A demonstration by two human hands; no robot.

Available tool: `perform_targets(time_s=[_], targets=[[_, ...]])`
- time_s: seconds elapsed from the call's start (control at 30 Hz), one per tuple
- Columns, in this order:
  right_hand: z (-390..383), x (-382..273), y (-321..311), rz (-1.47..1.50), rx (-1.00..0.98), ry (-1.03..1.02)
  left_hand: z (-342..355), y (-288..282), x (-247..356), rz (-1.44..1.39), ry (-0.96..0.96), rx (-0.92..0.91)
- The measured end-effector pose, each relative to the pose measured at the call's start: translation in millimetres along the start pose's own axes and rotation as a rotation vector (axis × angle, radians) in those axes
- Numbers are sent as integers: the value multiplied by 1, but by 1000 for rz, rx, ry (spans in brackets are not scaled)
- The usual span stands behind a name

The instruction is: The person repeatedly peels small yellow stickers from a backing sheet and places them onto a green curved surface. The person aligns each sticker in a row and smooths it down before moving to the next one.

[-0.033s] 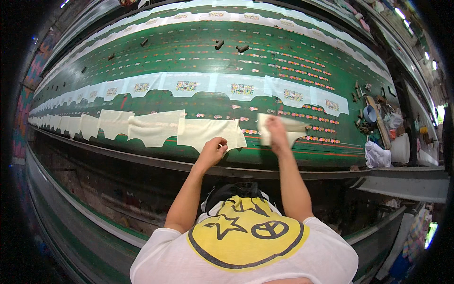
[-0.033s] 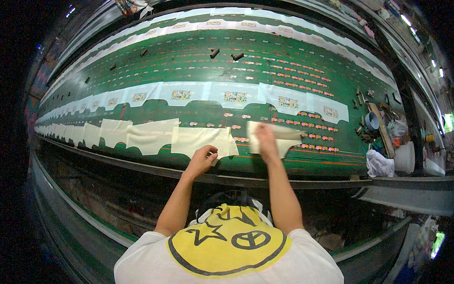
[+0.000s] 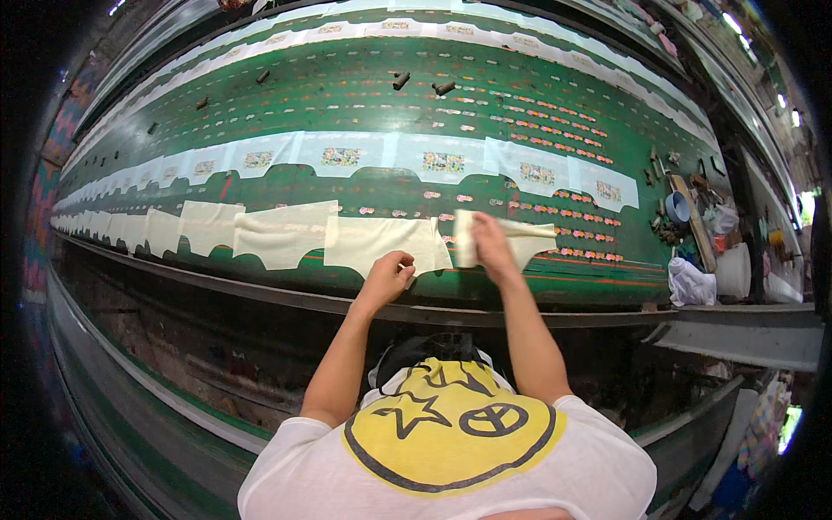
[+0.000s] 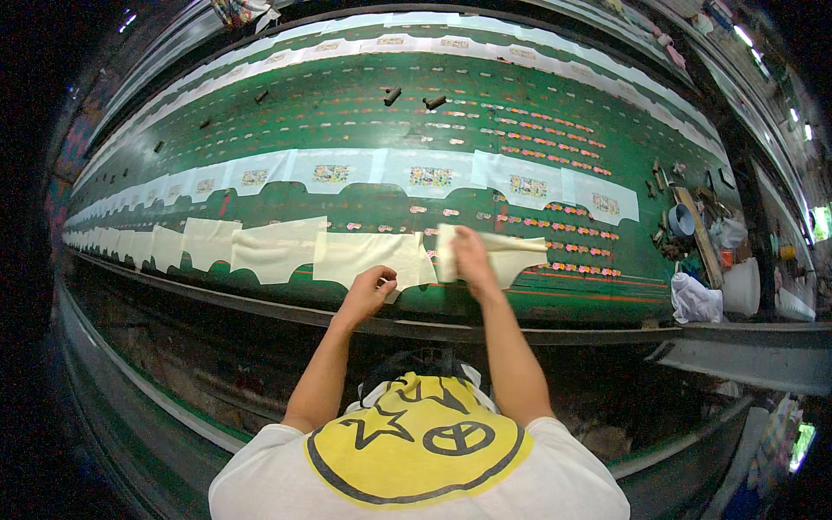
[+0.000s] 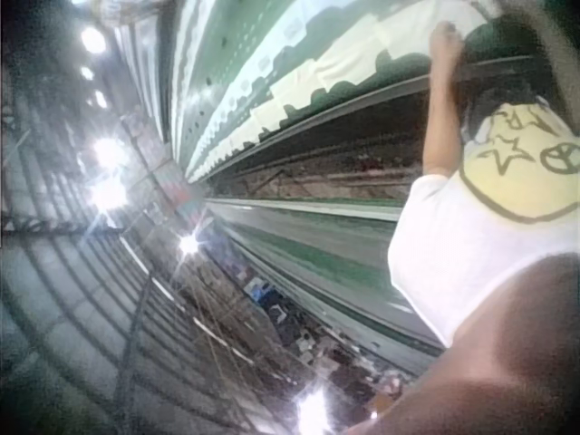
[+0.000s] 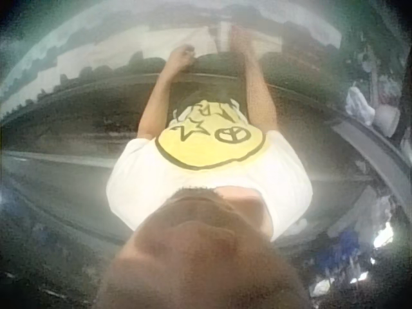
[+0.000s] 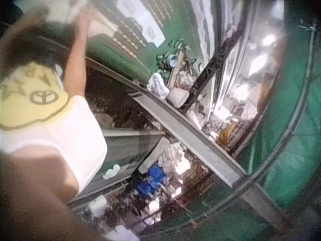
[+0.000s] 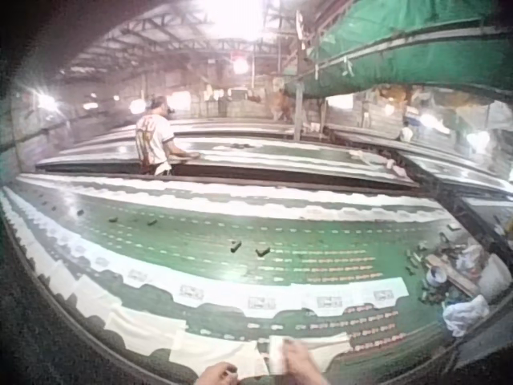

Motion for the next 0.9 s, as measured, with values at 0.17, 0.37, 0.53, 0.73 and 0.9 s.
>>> perform_targets(time_s=[0.17,0.37,0.53,0.73,0.9], targets=[[-20,21,52,-29,-268,-22,8,-12,-7,9,-51,-23],[-27,36,19,-47,-203,30,17,-2,-13,-1,-29,-87],[-23,48,-26,143,64,133,29,17,-1,-43,1,-168],[19,17,-46,473,150,104,40,50,18,28,93,-334],[39,-12,-38,247,-59,63,40,53,30,39,173,-353]])
Point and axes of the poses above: each hand's wrist, its own z-axis towards the middle knuckle, its own y-axis out of the palm, x = y × z, the point moved 1 cm from there along z, towards the middle knuckle, and after that the axes turned 7 degrees about x, right-handed, at the moved point
